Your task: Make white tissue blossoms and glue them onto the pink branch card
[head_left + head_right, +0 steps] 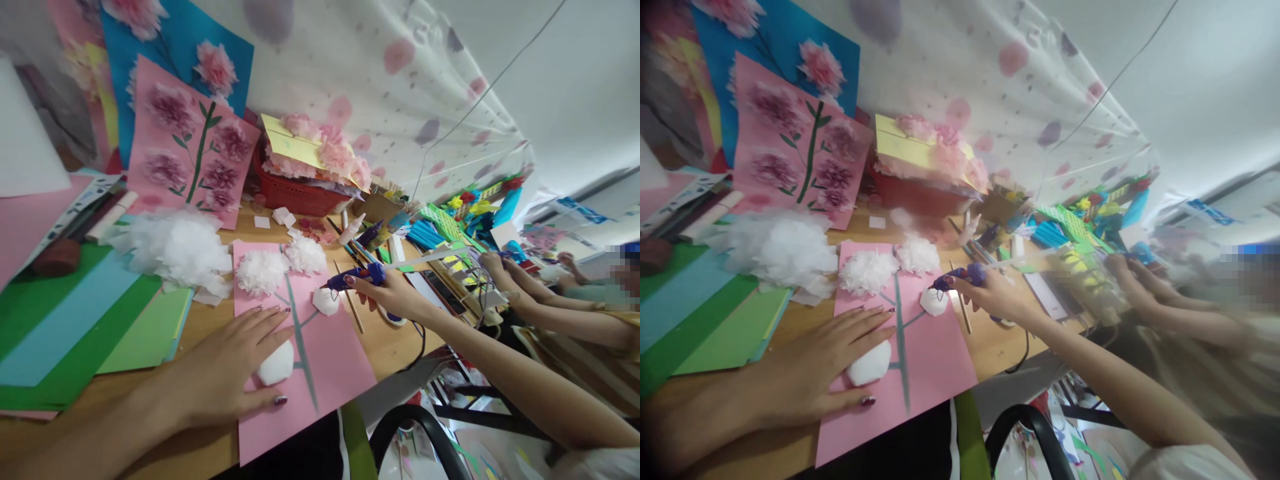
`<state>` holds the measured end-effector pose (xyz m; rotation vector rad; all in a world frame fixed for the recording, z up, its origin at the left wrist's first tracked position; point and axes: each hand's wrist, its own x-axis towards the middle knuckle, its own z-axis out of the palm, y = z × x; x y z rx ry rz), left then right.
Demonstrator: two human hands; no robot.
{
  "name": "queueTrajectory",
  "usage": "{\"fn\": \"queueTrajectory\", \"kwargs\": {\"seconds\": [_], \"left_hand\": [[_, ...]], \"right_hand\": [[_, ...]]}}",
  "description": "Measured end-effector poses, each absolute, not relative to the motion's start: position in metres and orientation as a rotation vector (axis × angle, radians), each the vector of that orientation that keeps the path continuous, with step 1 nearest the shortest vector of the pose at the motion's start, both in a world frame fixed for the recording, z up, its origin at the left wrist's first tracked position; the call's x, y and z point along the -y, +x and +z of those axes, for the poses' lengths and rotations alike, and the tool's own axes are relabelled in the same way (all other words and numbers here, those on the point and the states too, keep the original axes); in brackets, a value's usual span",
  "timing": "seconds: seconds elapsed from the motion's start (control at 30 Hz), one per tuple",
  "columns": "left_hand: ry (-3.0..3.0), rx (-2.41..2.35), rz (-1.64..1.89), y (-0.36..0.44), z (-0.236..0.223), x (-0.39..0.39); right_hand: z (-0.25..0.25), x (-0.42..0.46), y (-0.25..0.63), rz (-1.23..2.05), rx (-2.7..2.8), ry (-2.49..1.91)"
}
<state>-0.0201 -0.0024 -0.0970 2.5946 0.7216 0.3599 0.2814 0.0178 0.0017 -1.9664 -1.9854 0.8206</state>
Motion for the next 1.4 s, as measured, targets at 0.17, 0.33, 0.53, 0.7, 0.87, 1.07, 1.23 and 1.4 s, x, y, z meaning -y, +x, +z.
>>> {"fn": "queueTrajectory", "kwargs": {"seconds": [0.17,0.33,0.53,0.7,0.87,1.07,1.23,1.4], "left_hand": [[2.607,-0.725,0.334,-0.02,-0.096,0.003],[2.579,-0.721,0.353,-0.02,-0.094,0.004],[2.571,-0.728,0.383,-0.02,-0.094,0.004],[2.542,-0.734,0.354,-0.019,-0.093,0.004],[2.532,-0.74,0.329,-0.019,-0.09,0.005],[2.545,-0.752,0.29,-0.018,-0.087,0.005],[2.556,-0.746,0.28,-0.017,-0.084,0.006],[2.549,-0.751,0.288,-0.017,-0.085,0.005]], "right_hand": [[0.007,-0.013,0.278,0.843,2.012,-1.995],[0.009,-0.018,0.273,0.741,2.107,-1.934],[0.005,-0.016,0.275,0.798,2.057,-2.004],[0.011,-0.017,0.269,0.737,2.122,-2.023],[0.012,-0.019,0.262,0.709,2.133,-2.045],[0.007,-0.013,0.271,0.845,2.082,-2.083],[0.012,-0.019,0.262,0.726,2.177,-2.002],[0.01,-0.015,0.264,0.792,2.182,-2.027]]}}
